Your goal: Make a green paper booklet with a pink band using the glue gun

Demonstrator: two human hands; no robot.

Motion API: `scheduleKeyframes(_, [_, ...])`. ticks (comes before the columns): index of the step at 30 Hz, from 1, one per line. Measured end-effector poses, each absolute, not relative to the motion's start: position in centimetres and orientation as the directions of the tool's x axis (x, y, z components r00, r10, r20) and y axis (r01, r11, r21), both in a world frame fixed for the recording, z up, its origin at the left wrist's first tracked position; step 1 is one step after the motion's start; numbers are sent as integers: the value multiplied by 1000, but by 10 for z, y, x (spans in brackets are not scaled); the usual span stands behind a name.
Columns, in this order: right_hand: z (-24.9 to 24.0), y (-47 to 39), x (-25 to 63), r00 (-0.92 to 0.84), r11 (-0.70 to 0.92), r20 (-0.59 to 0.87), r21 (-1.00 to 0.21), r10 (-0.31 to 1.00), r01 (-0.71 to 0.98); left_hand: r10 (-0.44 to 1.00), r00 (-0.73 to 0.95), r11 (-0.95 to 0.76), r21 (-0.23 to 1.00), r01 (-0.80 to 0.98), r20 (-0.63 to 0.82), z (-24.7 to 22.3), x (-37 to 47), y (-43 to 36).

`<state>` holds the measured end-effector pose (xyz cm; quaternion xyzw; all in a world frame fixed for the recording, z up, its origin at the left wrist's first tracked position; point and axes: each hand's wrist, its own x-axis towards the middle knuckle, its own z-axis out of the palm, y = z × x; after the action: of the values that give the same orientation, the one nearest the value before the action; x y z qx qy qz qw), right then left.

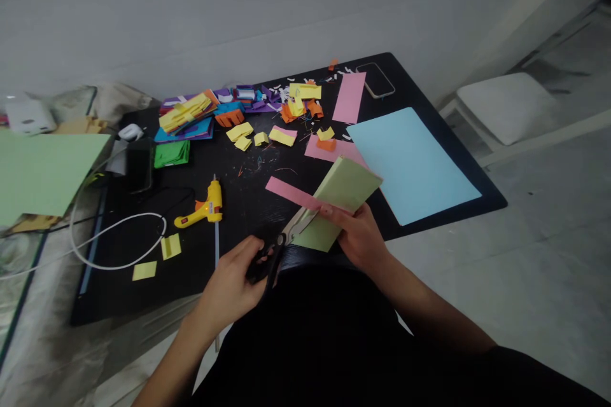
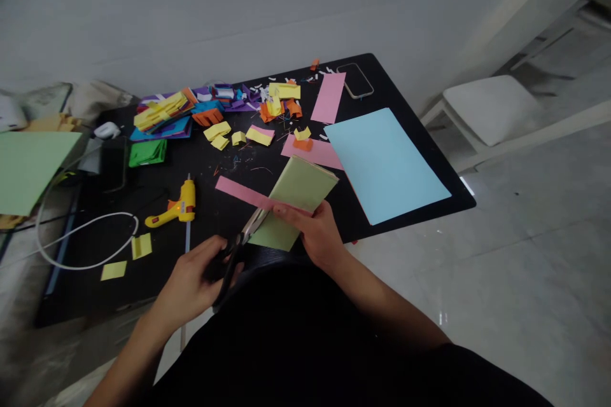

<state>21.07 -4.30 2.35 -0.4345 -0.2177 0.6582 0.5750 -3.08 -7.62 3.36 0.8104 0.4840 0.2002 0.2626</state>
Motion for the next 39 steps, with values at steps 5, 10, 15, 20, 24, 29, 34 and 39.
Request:
scheduleKeyframes(5, [22,-46,210,59,-197,-266,-830,962,-523,894,434,-410,587,698,109,33,-28,-84])
scheduleKeyframes(10, [19,-50,214,40,-165,-206,-872,978,-461,889,427,-434,600,672,164,28,-27,-88])
scheduleKeyframes(15, [26,-52,215,2,-153,-169,-896,986,-416,880,430,-453,622,638,200,23,-30,-87])
scheduleKeyframes(20, [29,-54,214,43,-132,-166,-894,985,-428,881,431,-446,647,619,195,19,-32,-84])
scheduleKeyframes(24, [28,-55,213,36,-138,-173,-883,984,-449,884,428,-436,664,608,189,16,-31,-84])
scheduleKeyframes(29, [25,-53,212,39,-140,-179,-875,983,-464,892,425,-406,683,607,152,15,-31,-83])
scheduleKeyframes(34, [21,-50,210,61,-149,-204,-861,977,-486,903,414,-365,710,602,114,12,-33,-79])
scheduleKeyframes(39, [21,-47,209,52,-194,-251,-849,967,-492,914,406,-264,774,576,9,11,-29,-80])
